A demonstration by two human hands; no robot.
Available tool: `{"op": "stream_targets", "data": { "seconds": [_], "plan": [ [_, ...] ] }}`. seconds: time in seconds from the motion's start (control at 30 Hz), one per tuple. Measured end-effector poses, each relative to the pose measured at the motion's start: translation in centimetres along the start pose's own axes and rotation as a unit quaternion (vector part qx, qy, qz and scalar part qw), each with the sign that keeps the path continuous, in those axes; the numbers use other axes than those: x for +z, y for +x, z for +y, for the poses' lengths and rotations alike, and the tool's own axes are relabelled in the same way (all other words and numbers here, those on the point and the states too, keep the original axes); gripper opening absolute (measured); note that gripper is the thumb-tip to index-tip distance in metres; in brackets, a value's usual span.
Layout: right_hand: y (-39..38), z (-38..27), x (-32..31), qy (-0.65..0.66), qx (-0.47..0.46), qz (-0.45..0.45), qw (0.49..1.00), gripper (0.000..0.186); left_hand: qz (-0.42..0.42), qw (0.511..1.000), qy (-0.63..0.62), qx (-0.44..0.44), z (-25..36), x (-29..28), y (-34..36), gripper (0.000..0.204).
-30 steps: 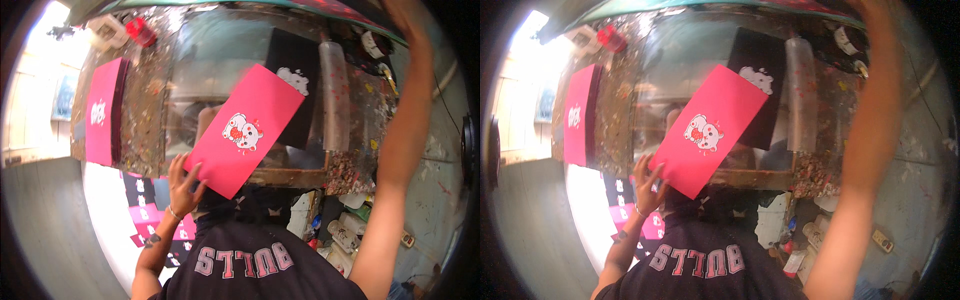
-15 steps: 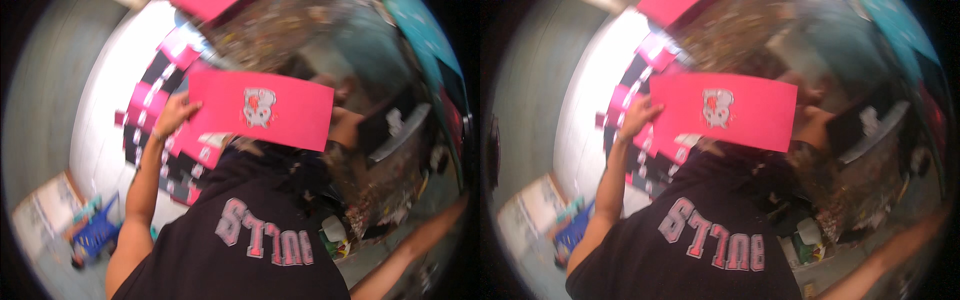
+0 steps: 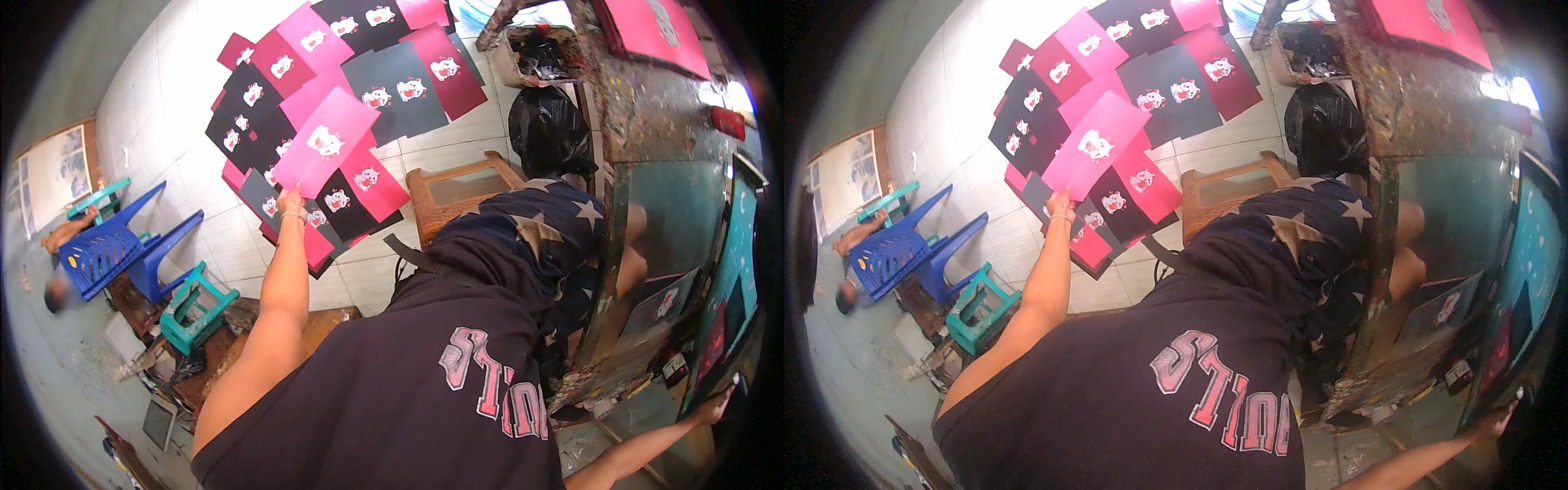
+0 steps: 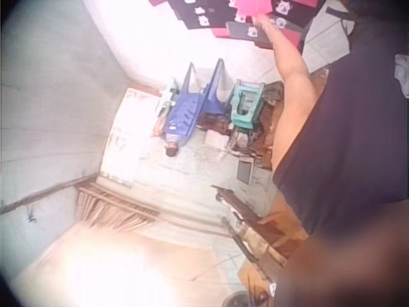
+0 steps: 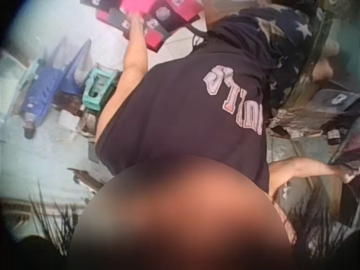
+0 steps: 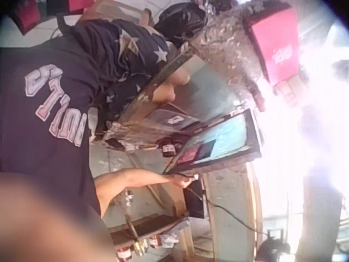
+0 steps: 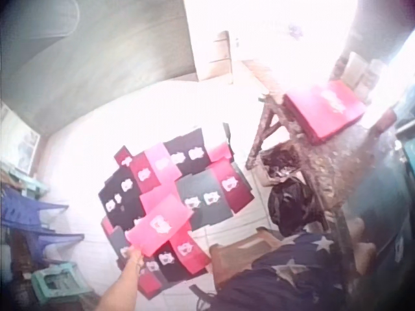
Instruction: The person performs screen printing on rectangular cards using a squeegee and a screen frame. They place each card on a workbench, pull ink across the screen, and then remove the printed card to a growing stack. The cards feature a cartoon character design and alternate between pink and black backgrounds.
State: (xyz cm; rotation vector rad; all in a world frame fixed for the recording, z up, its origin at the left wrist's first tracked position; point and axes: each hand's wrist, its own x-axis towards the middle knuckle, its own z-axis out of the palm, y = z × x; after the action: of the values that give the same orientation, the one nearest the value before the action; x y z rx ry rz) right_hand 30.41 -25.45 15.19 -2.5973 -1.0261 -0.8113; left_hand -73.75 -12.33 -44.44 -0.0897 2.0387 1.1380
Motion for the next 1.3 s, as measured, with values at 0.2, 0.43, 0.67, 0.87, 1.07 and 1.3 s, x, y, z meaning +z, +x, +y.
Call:
{"op": "stream_targets", "data": {
  "seconds": [0.2, 0.43, 0.67, 0.87, 1.07, 1.3],
  "plan": [
    [-4.5, -4.5, -0.2, -0.052, 0.018, 0.017, 0.998, 0.062, 0.141, 0.969, -0.182, -0.091, -8.9, -9.9, 3.7, 0.02],
    [-6.8, -5.1, 1.4, -0.083, 0.023, 0.044, 0.995, 0.074, 0.286, 0.907, -0.278, -0.137, -17.4, -13.0, 1.0, 0.033],
    [-7.1, -4.7, 2.4, -0.094, 0.05, 0.067, 0.992, 0.084, 0.318, 0.872, -0.233, -0.29, -24.6, -12.4, -2.3, 0.041],
    [-7.5, -4.8, 1.5, -0.101, 0.066, -0.036, 0.992, 0.072, 0.292, 0.88, 0.31, -0.211, -17.8, -2.2, -1.6, 0.04],
    [-5.8, 0.3, 2.5, -0.022, -0.163, 0.055, 0.985, 0.046, -0.228, 0.926, 0.06, 0.296, 2.9, 20.9, -17.6, 0.017],
    [-5.0, -8.7, -3.2, -0.05, 0.042, -0.002, 0.998, 0.069, -0.732, 0.33, 0.185, 0.566, 9.5, 36.8, -56.4, 0.023]
  ]
}}
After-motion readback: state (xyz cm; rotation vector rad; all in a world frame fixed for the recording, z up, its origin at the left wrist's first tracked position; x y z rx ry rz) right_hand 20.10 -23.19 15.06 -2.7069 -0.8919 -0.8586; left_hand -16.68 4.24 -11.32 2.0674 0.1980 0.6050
